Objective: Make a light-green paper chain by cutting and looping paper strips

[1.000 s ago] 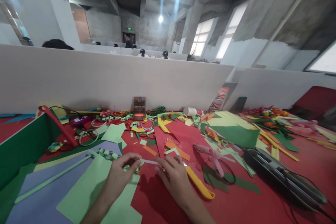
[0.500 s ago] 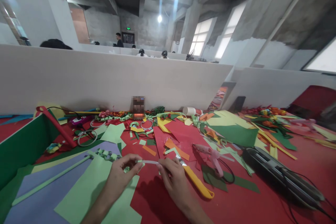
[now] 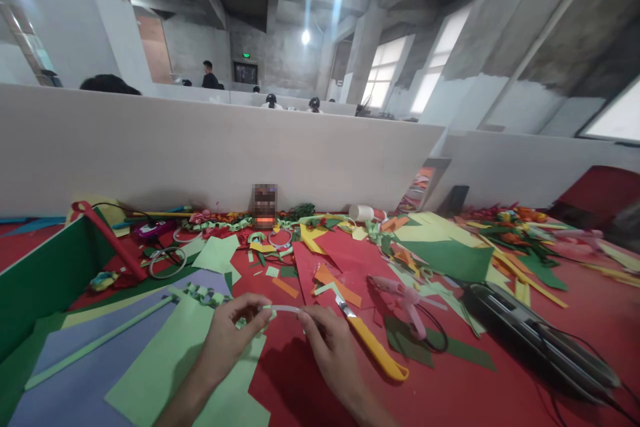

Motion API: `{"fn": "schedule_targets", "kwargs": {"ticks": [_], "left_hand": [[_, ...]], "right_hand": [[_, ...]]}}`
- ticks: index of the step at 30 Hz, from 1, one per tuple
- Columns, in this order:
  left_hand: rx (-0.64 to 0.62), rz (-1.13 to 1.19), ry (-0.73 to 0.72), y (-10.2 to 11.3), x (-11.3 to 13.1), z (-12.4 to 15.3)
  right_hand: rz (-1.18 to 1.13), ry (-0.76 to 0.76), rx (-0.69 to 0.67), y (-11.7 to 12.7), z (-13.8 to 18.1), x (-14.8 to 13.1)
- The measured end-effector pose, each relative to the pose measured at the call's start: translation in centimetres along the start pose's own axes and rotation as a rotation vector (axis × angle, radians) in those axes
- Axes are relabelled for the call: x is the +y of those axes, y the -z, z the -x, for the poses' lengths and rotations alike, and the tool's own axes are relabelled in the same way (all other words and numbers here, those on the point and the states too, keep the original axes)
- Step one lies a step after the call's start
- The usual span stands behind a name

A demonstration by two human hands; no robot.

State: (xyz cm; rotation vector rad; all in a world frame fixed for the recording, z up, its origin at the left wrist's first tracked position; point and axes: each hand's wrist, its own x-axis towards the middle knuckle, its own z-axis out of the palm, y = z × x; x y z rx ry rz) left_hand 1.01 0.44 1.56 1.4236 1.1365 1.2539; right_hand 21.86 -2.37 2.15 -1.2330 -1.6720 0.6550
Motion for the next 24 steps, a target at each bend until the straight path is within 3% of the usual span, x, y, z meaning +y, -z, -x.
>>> {"fn": "schedule_targets", "kwargs": {"ticks": [9,20,24], "left_hand": [[-0.003,0.044,0.043,0.3,0.2,0.1],[-0.016,0.099,0.056,0.5,0.1,-0.2],[-0.025,0.117,0.065,0.6,0.0,-0.2]], "right_hand": [[0.051,-0.021,-0.077,0.2,-0.1,-0.6],[-0.009,-0.058,-0.005,-0.2,0.2,0.5],[0.000,-0.043,-0.036,-0.3,0.1,0.8]]}}
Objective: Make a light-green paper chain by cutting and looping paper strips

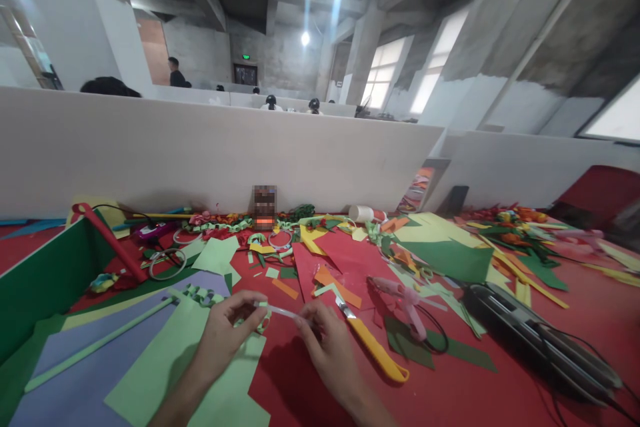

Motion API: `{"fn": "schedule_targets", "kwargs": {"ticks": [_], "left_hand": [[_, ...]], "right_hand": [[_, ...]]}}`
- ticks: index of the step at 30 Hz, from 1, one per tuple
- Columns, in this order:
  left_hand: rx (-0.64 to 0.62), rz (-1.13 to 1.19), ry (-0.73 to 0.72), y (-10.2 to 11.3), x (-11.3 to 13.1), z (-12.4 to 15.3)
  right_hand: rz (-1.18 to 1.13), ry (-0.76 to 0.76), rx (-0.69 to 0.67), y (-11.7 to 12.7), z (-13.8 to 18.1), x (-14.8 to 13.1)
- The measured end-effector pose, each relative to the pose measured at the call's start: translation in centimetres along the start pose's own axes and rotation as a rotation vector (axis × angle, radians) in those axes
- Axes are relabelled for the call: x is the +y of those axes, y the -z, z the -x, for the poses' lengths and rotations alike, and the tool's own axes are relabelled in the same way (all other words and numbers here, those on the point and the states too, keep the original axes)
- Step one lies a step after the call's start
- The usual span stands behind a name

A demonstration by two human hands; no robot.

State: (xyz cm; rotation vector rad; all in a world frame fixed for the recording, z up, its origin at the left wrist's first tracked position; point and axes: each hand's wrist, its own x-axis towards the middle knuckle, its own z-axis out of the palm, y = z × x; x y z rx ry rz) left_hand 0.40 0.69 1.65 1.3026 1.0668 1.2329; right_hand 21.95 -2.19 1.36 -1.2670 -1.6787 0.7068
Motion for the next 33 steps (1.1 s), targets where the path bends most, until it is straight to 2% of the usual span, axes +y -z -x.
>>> {"fn": "schedule_targets", "kwargs": {"ticks": [4,15,24,33], "left_hand": [[-0.010,-0.019,-0.019,0.0,-0.1,0.0],[-0.049,-0.213,-0.041,-0.1,-0.3,0.1],[-0.059,-0.280,-0.066,0.0,-0.6,0.2],[-0.080,-0.295,-0.067,-0.2,0.3,0.4]], "right_hand": [[0.038,-0.010,-0.011,0.2,-0.1,-0.1],[0.255,0.050,0.095,0.8,-0.3,-0.2],[0.327,0.060,0.088,1.0,-0.5,0.3],[0.305,0.044,0.069,1.1,-0.6,0.4]]}}
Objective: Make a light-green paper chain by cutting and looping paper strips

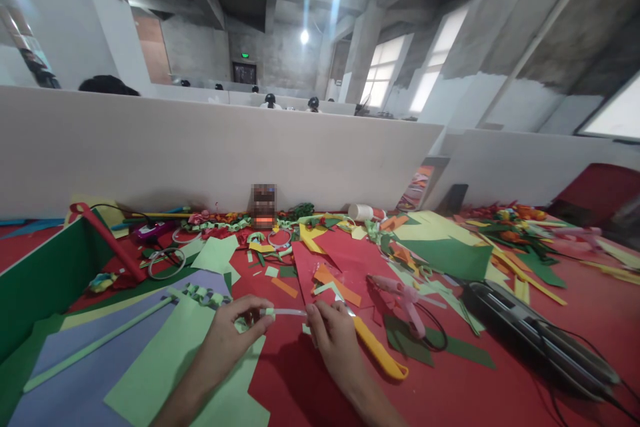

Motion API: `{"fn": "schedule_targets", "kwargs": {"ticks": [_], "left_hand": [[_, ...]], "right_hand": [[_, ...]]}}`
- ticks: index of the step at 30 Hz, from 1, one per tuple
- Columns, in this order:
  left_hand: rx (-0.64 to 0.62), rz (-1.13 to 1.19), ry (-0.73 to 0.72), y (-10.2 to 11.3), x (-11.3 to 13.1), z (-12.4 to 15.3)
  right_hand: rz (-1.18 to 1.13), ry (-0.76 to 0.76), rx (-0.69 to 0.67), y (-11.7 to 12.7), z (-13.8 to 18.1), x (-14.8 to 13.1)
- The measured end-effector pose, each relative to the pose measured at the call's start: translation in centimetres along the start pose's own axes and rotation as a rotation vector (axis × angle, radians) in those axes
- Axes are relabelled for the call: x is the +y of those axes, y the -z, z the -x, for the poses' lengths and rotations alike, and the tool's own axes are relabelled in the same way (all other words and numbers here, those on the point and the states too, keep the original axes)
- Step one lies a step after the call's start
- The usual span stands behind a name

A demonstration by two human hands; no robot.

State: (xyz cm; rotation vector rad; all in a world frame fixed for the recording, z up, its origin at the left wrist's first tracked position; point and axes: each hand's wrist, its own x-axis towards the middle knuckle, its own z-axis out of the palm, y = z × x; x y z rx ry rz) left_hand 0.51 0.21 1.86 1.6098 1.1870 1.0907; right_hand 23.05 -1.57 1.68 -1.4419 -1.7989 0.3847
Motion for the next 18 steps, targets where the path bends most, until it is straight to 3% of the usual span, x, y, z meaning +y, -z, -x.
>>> {"fn": "schedule_targets", "kwargs": {"ticks": [8,14,18], "left_hand": [[0.018,0.141,0.053,-0.2,-0.6,-0.2],[0.181,0.212,0.079,0.3,0.1,-0.7],[0.249,0.211,0.075,0.8,-0.8,-1.2]], "right_hand": [[0.003,0.007,-0.014,0.0,0.0,-0.4],[0.011,0.060,-0.024,0.1,-0.1,-0.4],[-0.139,-0.019,0.023,0.4,-0.4,-0.4]]}}
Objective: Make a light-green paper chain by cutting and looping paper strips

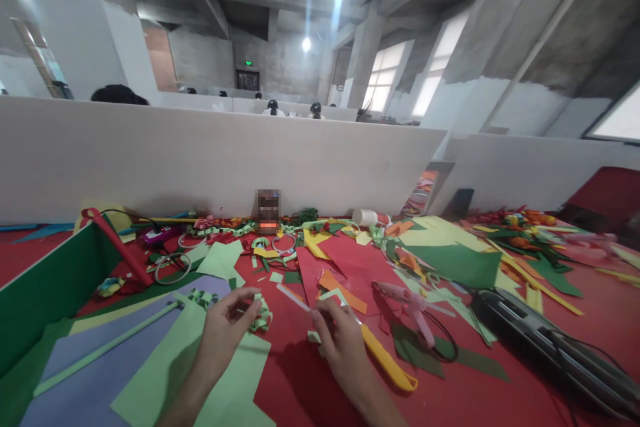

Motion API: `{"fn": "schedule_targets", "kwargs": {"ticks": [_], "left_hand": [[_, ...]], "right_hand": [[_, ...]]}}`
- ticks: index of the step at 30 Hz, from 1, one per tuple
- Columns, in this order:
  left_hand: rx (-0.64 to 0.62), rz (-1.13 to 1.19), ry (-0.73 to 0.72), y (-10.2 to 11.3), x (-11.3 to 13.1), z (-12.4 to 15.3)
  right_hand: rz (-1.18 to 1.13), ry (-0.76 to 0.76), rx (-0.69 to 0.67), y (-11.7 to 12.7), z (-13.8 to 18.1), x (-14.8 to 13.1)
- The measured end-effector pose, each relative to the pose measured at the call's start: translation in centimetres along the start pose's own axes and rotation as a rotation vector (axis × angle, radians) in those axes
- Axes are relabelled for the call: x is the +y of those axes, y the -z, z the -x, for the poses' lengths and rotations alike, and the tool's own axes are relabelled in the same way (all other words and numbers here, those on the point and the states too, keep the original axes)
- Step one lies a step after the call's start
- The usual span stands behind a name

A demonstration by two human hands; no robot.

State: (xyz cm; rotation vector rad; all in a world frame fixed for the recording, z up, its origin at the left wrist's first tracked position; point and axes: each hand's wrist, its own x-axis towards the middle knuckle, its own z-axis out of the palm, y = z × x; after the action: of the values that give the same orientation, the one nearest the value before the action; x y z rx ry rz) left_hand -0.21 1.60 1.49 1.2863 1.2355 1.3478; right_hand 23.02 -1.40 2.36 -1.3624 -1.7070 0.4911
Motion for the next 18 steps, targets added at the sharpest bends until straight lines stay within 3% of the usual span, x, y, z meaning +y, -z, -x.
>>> {"fn": "schedule_targets", "kwargs": {"ticks": [5,11,18], "left_hand": [[-0.074,-0.103,-0.026,-0.4,-0.6,0.2],[-0.094,-0.276,-0.205,-1.2,-0.2,0.9],[-0.149,-0.216,-0.206,-1.3,-0.9,0.7]], "right_hand": [[-0.383,-0.132,-0.023,-0.2,-0.4,-0.3],[-0.888,-0.416,-0.129,-1.1,-0.6,0.5],[-1.111,-0.565,-0.183,-1.7,-1.1,0.0]]}}
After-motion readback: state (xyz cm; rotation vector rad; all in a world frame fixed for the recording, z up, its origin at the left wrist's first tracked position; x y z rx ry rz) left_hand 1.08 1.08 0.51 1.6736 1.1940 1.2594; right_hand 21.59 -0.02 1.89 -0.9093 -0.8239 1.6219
